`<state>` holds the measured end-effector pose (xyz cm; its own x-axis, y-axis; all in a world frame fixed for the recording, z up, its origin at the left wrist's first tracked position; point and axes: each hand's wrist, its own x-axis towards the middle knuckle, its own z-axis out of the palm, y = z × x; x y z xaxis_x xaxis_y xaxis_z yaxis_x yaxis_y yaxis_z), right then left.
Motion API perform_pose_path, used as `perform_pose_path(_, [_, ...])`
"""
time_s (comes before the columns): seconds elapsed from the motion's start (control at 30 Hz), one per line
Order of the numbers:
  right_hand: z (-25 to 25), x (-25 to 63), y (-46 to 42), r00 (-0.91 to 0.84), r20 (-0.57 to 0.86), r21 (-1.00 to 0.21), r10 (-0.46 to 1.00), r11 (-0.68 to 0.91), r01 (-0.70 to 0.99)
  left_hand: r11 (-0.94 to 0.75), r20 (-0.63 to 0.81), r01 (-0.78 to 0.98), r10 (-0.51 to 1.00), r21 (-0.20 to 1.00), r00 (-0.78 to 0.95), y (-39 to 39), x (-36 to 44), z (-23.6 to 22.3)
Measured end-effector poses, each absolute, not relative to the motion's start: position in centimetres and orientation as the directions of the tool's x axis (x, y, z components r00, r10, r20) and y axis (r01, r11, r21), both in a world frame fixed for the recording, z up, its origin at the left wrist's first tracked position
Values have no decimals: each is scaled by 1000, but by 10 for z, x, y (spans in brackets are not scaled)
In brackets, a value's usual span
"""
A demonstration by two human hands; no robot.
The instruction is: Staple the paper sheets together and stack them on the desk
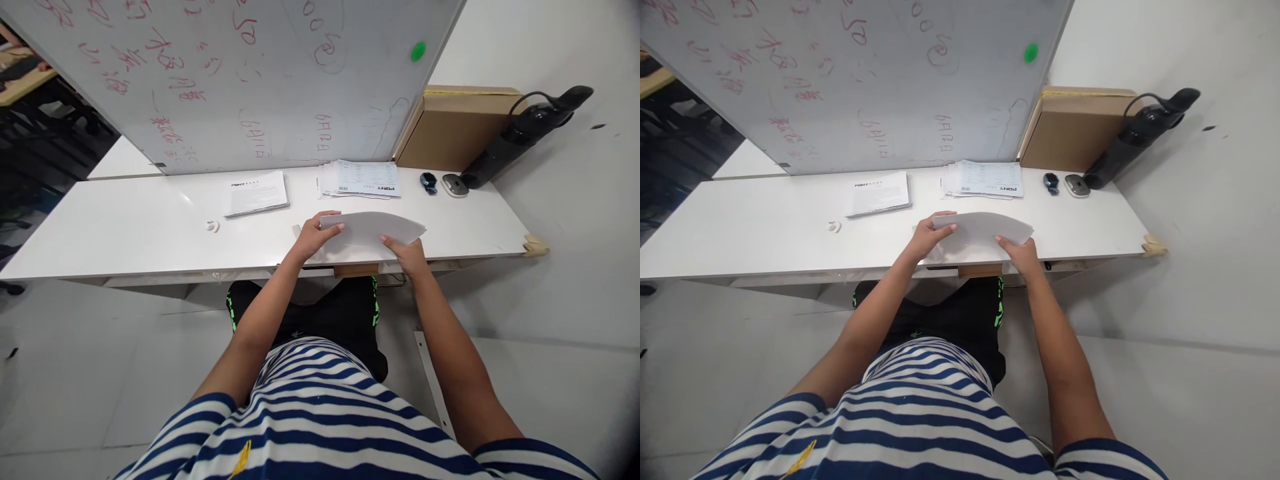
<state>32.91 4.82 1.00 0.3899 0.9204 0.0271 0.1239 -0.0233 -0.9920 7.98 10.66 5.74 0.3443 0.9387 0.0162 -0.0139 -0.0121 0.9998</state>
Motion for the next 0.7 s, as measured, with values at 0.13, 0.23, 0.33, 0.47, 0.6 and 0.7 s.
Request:
perform_pose_path(0.13, [5,327,50,351,-10,-981,936,-77,179,-116,92,39,916,992,390,102,82,68])
perform_pose_path(0.23, [4,325,50,377,4,-983,926,-66,171,-81,52,64,927,995,372,97,85,70])
perform_pose_path(0.33, [6,319,48,390,-46,-961,920,-147,233,-46,29,47,953,998,303,92,89,67])
perform_pose_path(0.47, [9,309,47,349,-56,-914,935,-189,360,-144,125,40,947,989,297,87,98,62])
perform_pose_path(0.6, [2,299,50,344,70,-852,936,-124,509,-210,185,70,947,975,264,84,106,58])
perform_pose_path(0.7, [-5,294,51,329,129,-796,935,-100,597,-190,169,78,960,979,221,83,107,57])
